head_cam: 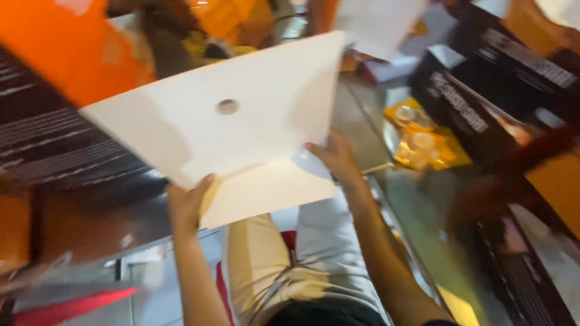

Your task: The person folds cardboard food boxes at a stainless steel table by creasing the edges and fitting tabs into pre-cut slots.

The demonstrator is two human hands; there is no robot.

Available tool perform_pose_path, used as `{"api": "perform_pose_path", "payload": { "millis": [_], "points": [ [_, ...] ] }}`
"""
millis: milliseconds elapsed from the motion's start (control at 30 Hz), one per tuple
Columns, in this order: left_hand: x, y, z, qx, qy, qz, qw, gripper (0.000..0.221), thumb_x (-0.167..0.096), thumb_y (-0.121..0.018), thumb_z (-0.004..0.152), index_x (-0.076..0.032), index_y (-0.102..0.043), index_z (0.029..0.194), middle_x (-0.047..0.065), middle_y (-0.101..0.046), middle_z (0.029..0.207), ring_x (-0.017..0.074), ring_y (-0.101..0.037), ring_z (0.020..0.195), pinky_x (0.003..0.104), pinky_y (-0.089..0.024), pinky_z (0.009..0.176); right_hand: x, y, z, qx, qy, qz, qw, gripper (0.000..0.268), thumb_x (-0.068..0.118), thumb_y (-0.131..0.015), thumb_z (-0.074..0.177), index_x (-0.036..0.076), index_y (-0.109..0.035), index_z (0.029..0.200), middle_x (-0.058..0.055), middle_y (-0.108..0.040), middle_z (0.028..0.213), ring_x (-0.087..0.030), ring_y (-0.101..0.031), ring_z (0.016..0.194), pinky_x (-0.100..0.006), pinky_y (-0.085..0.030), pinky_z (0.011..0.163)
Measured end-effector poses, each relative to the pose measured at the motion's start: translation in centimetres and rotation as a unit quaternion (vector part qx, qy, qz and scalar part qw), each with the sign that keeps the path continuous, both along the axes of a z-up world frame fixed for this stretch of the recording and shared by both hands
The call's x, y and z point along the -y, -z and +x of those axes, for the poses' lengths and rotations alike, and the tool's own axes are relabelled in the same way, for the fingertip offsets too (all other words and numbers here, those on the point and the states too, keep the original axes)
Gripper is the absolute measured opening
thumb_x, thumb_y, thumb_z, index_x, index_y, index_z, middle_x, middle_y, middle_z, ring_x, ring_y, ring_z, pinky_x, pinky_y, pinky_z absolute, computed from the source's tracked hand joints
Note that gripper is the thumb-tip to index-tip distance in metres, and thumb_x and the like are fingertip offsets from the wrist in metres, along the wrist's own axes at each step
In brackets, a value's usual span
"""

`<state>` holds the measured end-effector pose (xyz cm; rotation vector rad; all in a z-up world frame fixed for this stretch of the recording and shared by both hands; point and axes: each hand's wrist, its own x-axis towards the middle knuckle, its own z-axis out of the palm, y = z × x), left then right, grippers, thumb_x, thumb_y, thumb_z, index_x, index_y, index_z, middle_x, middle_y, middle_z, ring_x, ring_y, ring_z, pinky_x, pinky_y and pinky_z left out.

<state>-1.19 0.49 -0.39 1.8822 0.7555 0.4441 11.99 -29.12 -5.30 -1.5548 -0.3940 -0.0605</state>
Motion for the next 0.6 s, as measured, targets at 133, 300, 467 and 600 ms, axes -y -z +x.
{"api": "perform_pose_path", "payload": {
  "millis": [133, 300, 467, 600],
  "points": [
    [-0.4, 2.1, 0.1, -0.001, 0.026, 0.05, 0.998, 0.052, -0.026, -0.089, 0.073, 0.008, -0.068, 0.106, 0.026, -0.069, 0.097, 0.0358, -0.067, 0.096, 0.042, -0.05, 0.072, 0.1, -0.7, -0.5, 0.016, 0.031, 0.011, 0.999, 0.035, 0.005, -0.075, 0.08, -0.009, -0.064, 0.111, -0.025, -0.068, 0.105, -0.031, -0.061, 0.107, -0.05, -0.046, 0.094],
    [-1.3, 3.7, -0.2, 0.109, 0.023, -0.015, 0.994, 0.034, -0.016, -0.081, 0.077, -0.001, -0.067, 0.105, 0.008, -0.069, 0.11, 0.011, -0.062, 0.092, 0.031, -0.052, 0.08, -0.6, 2.2, 1.3, -0.007, -0.089, 0.116, 0.989, 0.038, 0.025, -0.073, 0.086, 0.005, -0.063, 0.116, -0.007, -0.07, 0.111, -0.012, -0.065, 0.096, -0.027, -0.052, 0.082],
    [-0.1, 1.8, -0.7, 0.094, 0.024, -0.025, 0.995, 0.037, -0.016, -0.078, 0.078, 0.0, -0.066, 0.11, 0.009, -0.069, 0.112, 0.0142, -0.064, 0.095, 0.032, -0.053, 0.084, -0.1, -2.5, -1.3, -0.086, -0.05, 0.067, 0.993, 0.031, 0.014, -0.068, 0.087, 0.003, -0.063, 0.115, -0.009, -0.07, 0.115, -0.016, -0.066, 0.105, -0.031, -0.054, 0.091],
    [-0.5, 2.3, -0.5, 0.106, 0.044, 0.002, 0.993, 0.04, -0.011, -0.076, 0.081, 0.003, -0.065, 0.117, 0.011, -0.065, 0.119, 0.0133, -0.06, 0.099, 0.032, -0.051, 0.087, -0.2, 0.4, 0.5, -0.049, -0.047, 0.06, 0.996, 0.035, 0.015, -0.071, 0.086, 0.004, -0.063, 0.118, -0.004, -0.069, 0.113, -0.011, -0.062, 0.101, -0.027, -0.051, 0.089]
  ]
}}
